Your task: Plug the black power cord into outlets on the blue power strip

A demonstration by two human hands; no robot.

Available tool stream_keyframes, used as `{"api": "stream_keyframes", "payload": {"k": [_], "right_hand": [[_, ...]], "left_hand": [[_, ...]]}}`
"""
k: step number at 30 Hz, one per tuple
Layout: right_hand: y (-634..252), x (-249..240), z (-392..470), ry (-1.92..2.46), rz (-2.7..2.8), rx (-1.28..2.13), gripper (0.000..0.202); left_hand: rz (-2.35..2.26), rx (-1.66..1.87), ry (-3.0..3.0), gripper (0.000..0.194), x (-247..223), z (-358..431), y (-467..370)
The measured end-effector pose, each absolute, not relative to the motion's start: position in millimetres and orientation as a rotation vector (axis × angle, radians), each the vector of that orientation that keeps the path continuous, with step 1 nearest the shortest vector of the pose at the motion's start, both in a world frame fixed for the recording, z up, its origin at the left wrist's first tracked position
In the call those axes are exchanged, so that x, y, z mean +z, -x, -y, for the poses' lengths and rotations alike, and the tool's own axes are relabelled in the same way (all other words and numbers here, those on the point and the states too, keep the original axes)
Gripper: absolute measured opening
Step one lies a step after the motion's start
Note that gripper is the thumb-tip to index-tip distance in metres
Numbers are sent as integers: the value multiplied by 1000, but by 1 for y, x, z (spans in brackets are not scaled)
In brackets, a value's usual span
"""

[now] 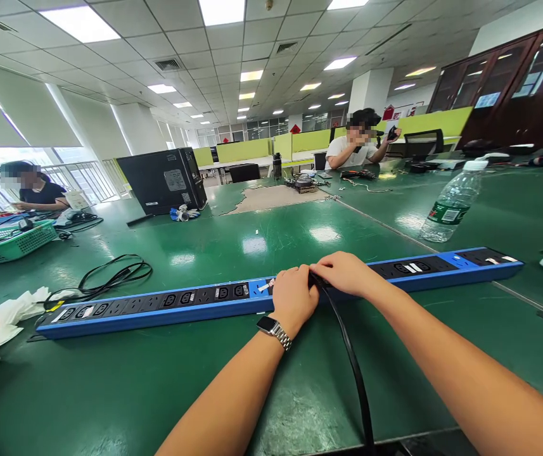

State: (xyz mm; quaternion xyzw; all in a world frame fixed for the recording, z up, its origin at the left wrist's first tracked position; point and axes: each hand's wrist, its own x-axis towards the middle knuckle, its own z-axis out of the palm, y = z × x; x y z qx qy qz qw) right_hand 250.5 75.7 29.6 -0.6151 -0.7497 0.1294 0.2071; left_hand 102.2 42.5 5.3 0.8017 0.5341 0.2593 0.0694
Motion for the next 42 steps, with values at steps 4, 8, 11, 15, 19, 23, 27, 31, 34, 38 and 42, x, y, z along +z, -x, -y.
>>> {"api": "stream_keyframes", "payload": {"k": [4, 8, 11, 15, 19, 23, 27, 31, 34, 38, 42], "right_hand": [[-248, 7, -76, 1778, 1753, 259, 44], [-233, -7, -69, 1934, 1837, -45, 45], [-227, -10, -67, 1986, 1793, -130, 48], [-226, -10, -67, 2039, 1731, -116, 47], [-227, -9, -65, 2017, 1750, -114, 47], [-226, -9, -63, 2005, 1743, -127, 47], [-224, -9, -63, 2021, 1722, -123, 46], [-224, -9, -62, 2017, 1730, -90, 46], [-224, -8, -61, 2016, 1728, -66, 46], [-225, -8, -61, 2006, 1719, -81, 45], [-225, -10, -62, 1981, 1711, -120, 45]], "left_hand": [[-1520, 1021, -2177, 26, 6, -41, -103], [-1383, 1160, -2084, 26, 6, -32, -73], [-1571, 1208, -2081, 30, 0, -25, -35], [-1639, 1206, -2204, 36, -8, -19, -5], [-1807, 1061, -2154, 30, -1, -14, -1], [-1898, 929, -2071, 30, 9, -13, 5], [-1795, 886, -2256, 31, 11, -15, 7], [-1766, 857, -2301, 32, 10, -16, 6], [-1732, 928, -2255, 30, 9, -17, 5], [-1631, 1256, -1963, 22, 9, -21, 9], [-1563, 1445, -1806, 28, 10, -17, 47]]}}
